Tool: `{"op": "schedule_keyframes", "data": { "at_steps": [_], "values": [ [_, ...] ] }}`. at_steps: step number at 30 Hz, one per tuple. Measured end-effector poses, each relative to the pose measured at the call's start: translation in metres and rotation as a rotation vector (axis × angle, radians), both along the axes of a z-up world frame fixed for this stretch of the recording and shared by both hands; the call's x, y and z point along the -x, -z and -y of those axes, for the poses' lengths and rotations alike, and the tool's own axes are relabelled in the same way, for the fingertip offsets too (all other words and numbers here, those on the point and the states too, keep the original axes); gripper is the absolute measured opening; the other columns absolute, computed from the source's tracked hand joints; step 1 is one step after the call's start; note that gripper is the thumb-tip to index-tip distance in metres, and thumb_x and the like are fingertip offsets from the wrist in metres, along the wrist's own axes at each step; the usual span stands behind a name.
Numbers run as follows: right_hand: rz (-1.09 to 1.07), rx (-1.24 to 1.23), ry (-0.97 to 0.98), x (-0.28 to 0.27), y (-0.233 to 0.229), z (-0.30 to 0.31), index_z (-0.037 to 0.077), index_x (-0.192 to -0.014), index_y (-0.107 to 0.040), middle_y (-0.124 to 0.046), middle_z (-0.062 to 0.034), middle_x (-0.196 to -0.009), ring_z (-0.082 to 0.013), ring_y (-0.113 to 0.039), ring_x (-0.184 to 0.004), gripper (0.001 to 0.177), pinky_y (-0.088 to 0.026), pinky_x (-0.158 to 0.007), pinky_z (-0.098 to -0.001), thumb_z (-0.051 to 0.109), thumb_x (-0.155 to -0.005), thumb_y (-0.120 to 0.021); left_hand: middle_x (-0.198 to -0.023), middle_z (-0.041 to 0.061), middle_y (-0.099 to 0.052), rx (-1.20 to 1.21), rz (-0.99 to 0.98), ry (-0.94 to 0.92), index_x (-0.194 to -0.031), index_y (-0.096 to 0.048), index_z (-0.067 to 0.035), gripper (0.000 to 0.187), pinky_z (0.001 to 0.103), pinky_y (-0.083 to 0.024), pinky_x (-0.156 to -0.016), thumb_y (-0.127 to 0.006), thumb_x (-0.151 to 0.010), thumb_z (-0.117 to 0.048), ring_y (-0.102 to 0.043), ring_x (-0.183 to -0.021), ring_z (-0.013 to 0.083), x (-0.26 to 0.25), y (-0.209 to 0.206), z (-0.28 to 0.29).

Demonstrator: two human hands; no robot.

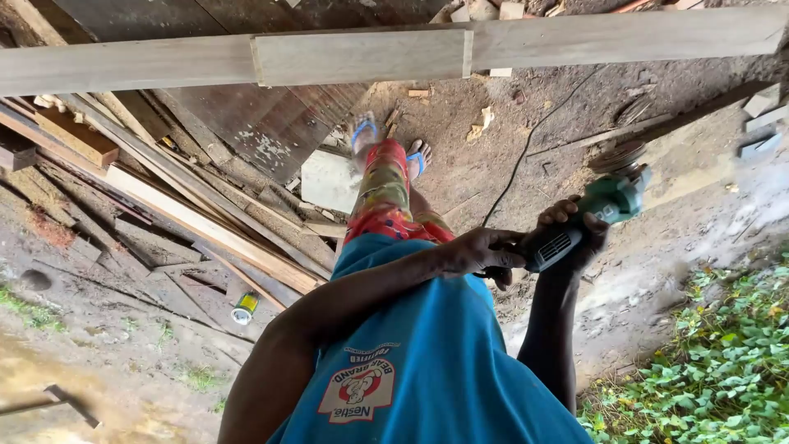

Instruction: The person uses a handheld electric sander to smooth the surface of a long wooden plank resting on a workbench. They move the sander back and forth along the length of the wood, occasionally adjusting their grip and the position of the plank.

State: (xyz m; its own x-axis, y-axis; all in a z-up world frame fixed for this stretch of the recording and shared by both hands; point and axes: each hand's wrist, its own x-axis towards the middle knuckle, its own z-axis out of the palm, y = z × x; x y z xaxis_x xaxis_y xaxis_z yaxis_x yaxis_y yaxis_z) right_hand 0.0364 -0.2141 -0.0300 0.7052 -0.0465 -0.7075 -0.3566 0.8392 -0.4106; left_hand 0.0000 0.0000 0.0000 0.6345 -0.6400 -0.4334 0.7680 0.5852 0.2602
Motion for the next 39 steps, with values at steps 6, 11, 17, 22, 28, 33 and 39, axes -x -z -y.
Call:
{"op": "schedule_keyframes", "data": {
  "at_steps": [6, 11, 17, 22, 28, 33, 39],
  "values": [
    [0.074, -0.052, 0.023, 0.006, -0.009, -0.007, 0.007, -0.122, -0.060, -0.058, 0.0005, -0.096, -0.0142, -0.058, -0.083, 0.043, -0.050, -0.085, -0.0347, 0.020, -0.082, -0.067, -0.095, 0.025, -0.075, 0.136, -0.049, 0.141, -0.113, -0.070, -0.001, 0.028, 0.035, -0.061, -0.053, -0.083, -0.088, -0.001, -0.070, -0.061, 0.0248, 0.005, 0.025, 0.004],
    [0.157, -0.092, 0.036, 0.007, 0.004, 0.011, 0.007, -0.121, -0.061, -0.058, 0.0010, -0.096, -0.0133, -0.058, -0.085, 0.041, -0.050, -0.086, -0.0337, 0.019, -0.082, -0.069, -0.090, 0.024, -0.073, 0.157, -0.109, 0.252, -0.104, -0.066, -0.003, 0.023, 0.029, -0.052, -0.054, -0.083, -0.088, -0.006, -0.066, -0.062, 0.0199, -0.006, 0.023, 0.005],
    [0.185, -0.059, 0.048, 0.014, 0.025, 0.026, 0.006, -0.117, -0.060, -0.059, -0.0004, -0.100, -0.0148, -0.059, -0.091, 0.036, -0.050, -0.091, -0.0340, 0.018, -0.084, -0.068, -0.077, 0.015, -0.065, 0.093, -0.074, 0.418, -0.108, -0.060, -0.003, 0.028, 0.027, -0.041, -0.053, -0.081, -0.090, -0.011, -0.053, -0.060, 0.0132, -0.014, 0.042, 0.020],
    [0.139, 0.031, 0.068, 0.025, 0.020, 0.027, 0.006, -0.116, -0.058, -0.058, -0.0001, -0.101, -0.0144, -0.058, -0.093, 0.035, -0.049, -0.092, -0.0344, 0.017, -0.084, -0.068, -0.073, 0.017, -0.064, 0.080, -0.074, 0.476, -0.110, -0.062, 0.000, 0.034, 0.028, -0.043, -0.052, -0.085, -0.087, -0.010, -0.052, -0.058, 0.0147, -0.015, 0.033, 0.017],
    [-0.025, 0.212, -0.024, 0.032, 0.011, 0.014, 0.011, -0.097, -0.063, -0.064, -0.0001, -0.092, -0.0156, -0.065, -0.087, 0.020, -0.053, -0.086, -0.0361, 0.023, -0.084, -0.071, -0.098, 0.020, -0.063, -0.011, 0.110, 0.617, -0.112, -0.057, 0.004, 0.050, 0.044, -0.061, -0.081, -0.078, -0.078, -0.025, -0.063, -0.088, 0.0286, -0.022, 0.023, 0.019],
    [-0.156, 0.455, -0.164, 0.023, 0.004, -0.003, 0.012, -0.096, -0.068, -0.069, -0.0043, -0.084, -0.0200, -0.073, -0.078, 0.023, -0.062, -0.075, -0.0390, 0.032, -0.085, -0.073, -0.093, 0.026, -0.064, -0.337, 0.469, 0.692, -0.132, -0.028, 0.009, 0.086, 0.041, -0.069, -0.052, -0.084, -0.083, -0.036, -0.074, -0.066, 0.0352, -0.014, 0.048, 0.036],
    [-0.173, 0.669, -0.240, 0.009, -0.017, -0.041, 0.008, -0.091, -0.066, -0.068, -0.0138, -0.076, -0.0252, -0.073, -0.068, 0.023, -0.064, -0.066, -0.0367, 0.026, -0.082, -0.076, -0.111, 0.041, -0.062, -0.522, 0.798, 0.494, -0.121, -0.038, 0.006, 0.084, 0.068, -0.053, -0.094, -0.074, -0.081, -0.058, -0.063, -0.109, 0.0604, -0.013, 0.024, 0.003]
  ]
}}
